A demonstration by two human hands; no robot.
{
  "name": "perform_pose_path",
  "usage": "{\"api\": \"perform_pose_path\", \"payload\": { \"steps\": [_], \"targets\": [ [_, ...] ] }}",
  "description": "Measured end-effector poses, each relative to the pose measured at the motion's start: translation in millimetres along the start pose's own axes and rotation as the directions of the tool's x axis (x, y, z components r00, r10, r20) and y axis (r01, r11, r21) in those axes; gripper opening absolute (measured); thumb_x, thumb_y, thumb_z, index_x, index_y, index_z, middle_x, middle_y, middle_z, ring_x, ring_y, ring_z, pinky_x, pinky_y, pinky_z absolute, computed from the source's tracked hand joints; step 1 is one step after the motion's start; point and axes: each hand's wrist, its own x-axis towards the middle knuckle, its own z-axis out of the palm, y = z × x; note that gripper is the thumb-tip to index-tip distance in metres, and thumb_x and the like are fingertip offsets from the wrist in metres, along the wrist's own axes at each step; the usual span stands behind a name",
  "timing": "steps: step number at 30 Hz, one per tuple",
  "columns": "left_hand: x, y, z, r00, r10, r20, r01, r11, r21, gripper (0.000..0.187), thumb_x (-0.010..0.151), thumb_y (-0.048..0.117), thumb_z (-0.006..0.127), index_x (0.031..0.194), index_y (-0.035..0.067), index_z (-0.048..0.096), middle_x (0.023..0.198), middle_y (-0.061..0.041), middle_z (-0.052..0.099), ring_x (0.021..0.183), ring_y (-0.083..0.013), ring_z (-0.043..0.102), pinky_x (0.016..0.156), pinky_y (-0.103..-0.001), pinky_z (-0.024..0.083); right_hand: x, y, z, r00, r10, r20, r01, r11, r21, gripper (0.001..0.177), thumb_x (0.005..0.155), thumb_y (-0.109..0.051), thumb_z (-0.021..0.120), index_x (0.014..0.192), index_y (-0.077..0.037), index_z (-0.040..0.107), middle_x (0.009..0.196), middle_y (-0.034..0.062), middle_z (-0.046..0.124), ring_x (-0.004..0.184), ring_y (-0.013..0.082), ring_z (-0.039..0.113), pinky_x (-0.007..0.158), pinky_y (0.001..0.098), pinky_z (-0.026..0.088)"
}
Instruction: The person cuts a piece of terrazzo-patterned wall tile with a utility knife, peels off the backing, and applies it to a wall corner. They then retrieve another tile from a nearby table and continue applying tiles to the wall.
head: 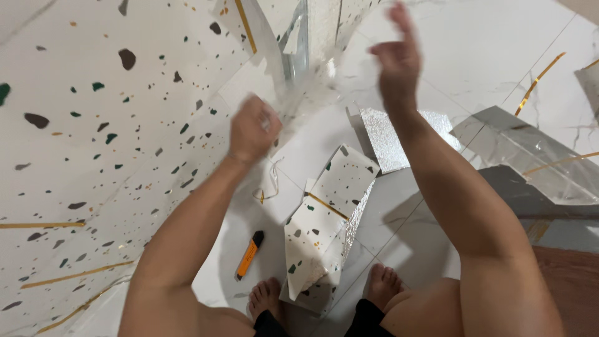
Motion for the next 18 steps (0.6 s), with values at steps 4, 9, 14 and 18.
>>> {"api": "perform_pose_path", "payload": {
  "steps": [4,9,14,18],
  "targets": [
    [-28,44,23,0.807,0.534,0.253,-0.568,0.819,0.084,0.016,0.091,0.016,0.072,0.090,0.021,0.057,0.081,-0.002,0.052,0.079,-0.0197,0.055,0.080,-0.038,0.051,-7,62,-40,0.837,0.516,-0.182,-0.412,0.813,0.411,0.020,0.105,-0.018,0.060,0.118,-0.002,0.062,0.115,0.0141,0.058,0.101,0.0223,0.058,0.090,0.0408,0.050],
    [-48,79,48,0.724,0.645,0.246,-0.681,0.726,0.099,0.017,0.089,0.018,0.072,0.087,0.018,0.055,0.089,-0.002,0.047,0.086,-0.0180,0.049,0.089,-0.038,0.051,-31,88,-72,0.615,0.788,-0.030,-0.613,0.502,0.610,0.035,0.101,-0.035,0.047,0.108,-0.005,0.064,0.106,0.0148,0.068,0.098,0.0261,0.069,0.087,0.0436,0.059],
    [-63,65,69,0.859,0.503,0.093,-0.496,0.864,-0.086,0.014,0.087,0.017,0.070,0.092,0.026,0.061,0.099,-0.001,0.053,0.100,-0.0214,0.056,0.090,-0.039,0.049,-22,59,-77,0.675,0.736,0.059,-0.602,0.503,0.621,0.044,0.103,-0.046,0.049,0.106,-0.004,0.061,0.101,0.0164,0.064,0.095,0.0307,0.069,0.087,0.0473,0.058],
    [-58,17,75,0.936,-0.337,0.101,0.339,0.941,-0.002,0.017,0.094,0.018,0.066,0.109,0.012,0.061,0.106,-0.007,0.065,0.102,-0.0285,0.064,0.093,-0.043,0.053,-21,45,-68,0.685,0.728,0.031,-0.633,0.573,0.521,0.051,0.101,-0.053,0.044,0.109,-0.005,0.059,0.101,0.0143,0.066,0.080,0.0258,0.062,0.079,0.0438,0.057]
  ]
}}
